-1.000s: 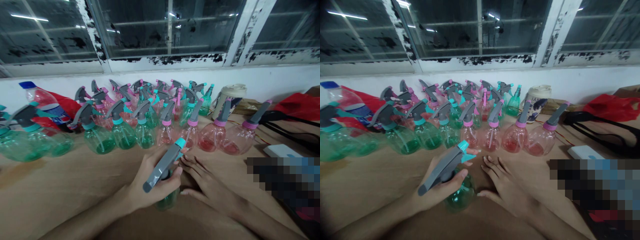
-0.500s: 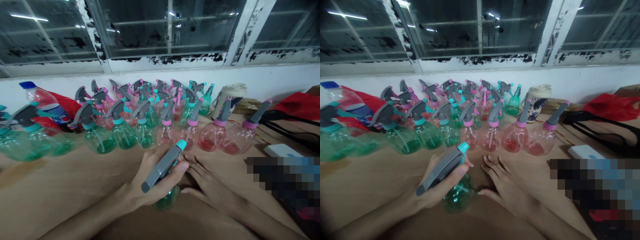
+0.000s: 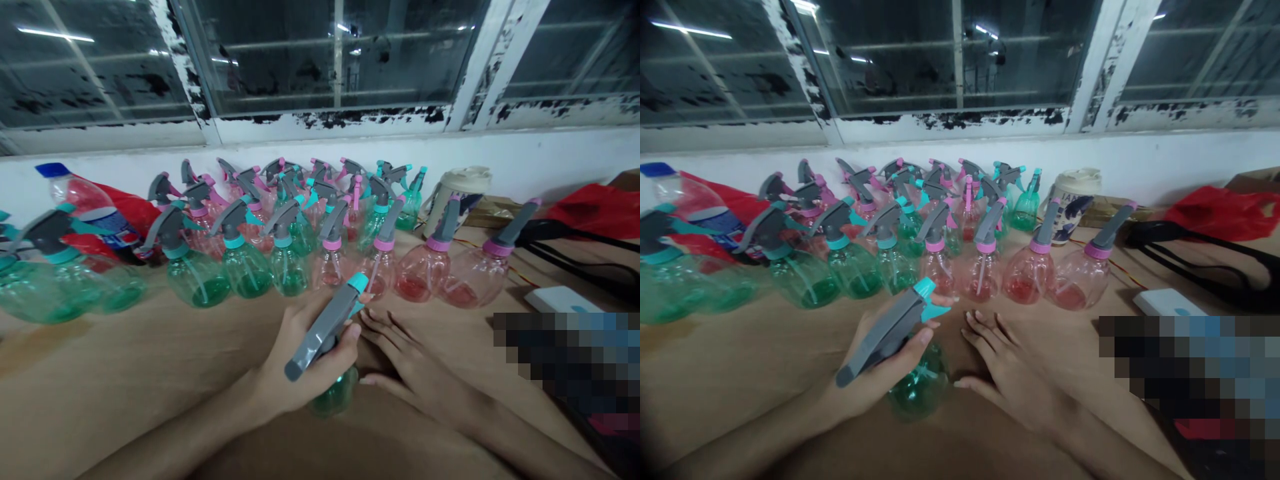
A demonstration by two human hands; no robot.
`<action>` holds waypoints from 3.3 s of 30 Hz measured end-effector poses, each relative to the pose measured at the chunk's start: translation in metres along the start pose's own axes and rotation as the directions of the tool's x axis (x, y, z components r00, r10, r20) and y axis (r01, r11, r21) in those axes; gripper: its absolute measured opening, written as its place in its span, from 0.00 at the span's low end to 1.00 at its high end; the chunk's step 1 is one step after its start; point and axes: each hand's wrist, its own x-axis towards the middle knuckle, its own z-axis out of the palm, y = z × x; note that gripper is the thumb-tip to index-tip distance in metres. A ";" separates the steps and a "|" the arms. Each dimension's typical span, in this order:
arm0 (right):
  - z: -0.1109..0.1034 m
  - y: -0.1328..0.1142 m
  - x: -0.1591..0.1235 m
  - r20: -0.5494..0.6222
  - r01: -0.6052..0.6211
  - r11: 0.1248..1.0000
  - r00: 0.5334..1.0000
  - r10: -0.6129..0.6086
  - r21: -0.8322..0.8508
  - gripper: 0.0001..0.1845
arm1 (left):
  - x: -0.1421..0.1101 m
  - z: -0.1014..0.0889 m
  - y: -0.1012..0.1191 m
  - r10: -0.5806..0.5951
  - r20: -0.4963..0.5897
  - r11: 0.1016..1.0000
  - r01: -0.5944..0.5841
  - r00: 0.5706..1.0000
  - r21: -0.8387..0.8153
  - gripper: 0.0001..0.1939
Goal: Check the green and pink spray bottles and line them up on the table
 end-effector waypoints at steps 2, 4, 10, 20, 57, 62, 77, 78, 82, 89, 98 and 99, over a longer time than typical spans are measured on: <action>0.000 0.000 0.000 -0.004 0.002 1.000 1.000 -0.001 0.004 0.37 | 0.000 0.000 -0.002 0.012 0.002 1.000 -0.012 1.000 0.003 0.03; 0.000 0.000 0.000 -0.005 -0.003 1.000 1.000 0.003 0.006 0.37 | 0.000 0.000 -0.004 0.041 0.006 0.999 -0.041 0.999 0.011 0.05; -0.001 -0.001 0.000 0.020 -0.012 1.000 1.000 0.013 -0.020 0.37 | 0.001 0.000 -0.006 0.044 -0.004 0.997 -0.044 0.999 0.064 0.05; -0.002 -0.001 0.001 0.028 -0.019 1.000 0.999 0.018 0.009 0.36 | 0.002 -0.003 0.000 0.034 -0.002 0.999 -0.034 0.999 0.024 0.05; 0.001 0.002 -0.001 0.002 0.008 1.000 1.000 -0.008 -0.016 0.36 | 0.003 -0.002 0.008 -0.020 -0.066 1.000 0.020 0.998 0.013 0.03; 0.000 0.001 0.000 0.017 0.003 1.000 1.000 -0.002 -0.010 0.35 | 0.003 -0.002 0.008 -0.019 -0.067 0.999 0.021 0.998 0.024 0.02; -0.002 0.000 0.001 0.038 0.003 0.999 0.999 -0.001 -0.038 0.36 | -0.001 0.000 -0.003 0.035 -0.059 0.998 -0.032 0.998 0.047 0.06; -0.002 0.000 0.001 0.036 0.002 1.000 0.999 -0.001 -0.031 0.36 | 0.000 -0.001 -0.003 0.039 -0.055 0.998 -0.037 0.998 0.047 0.06; -0.001 -0.001 0.001 0.029 -0.006 1.000 1.000 0.006 -0.011 0.35 | 0.004 -0.006 0.002 0.039 -0.011 0.999 -0.039 0.999 0.021 0.04; -0.002 -0.001 0.002 0.004 -0.002 1.000 1.000 0.002 -0.010 0.35 | 0.006 -0.008 0.005 0.029 -0.034 1.000 -0.028 0.999 0.006 0.03; -0.002 -0.001 0.000 -0.012 0.007 1.000 1.000 -0.007 0.016 0.35 | 0.001 0.000 -0.001 -0.033 -0.046 0.999 0.033 0.998 -0.003 0.03; -0.002 -0.001 0.000 -0.009 0.007 1.000 1.000 -0.007 0.012 0.35 | 0.001 0.000 -0.001 -0.036 -0.048 0.999 0.036 0.998 -0.004 0.04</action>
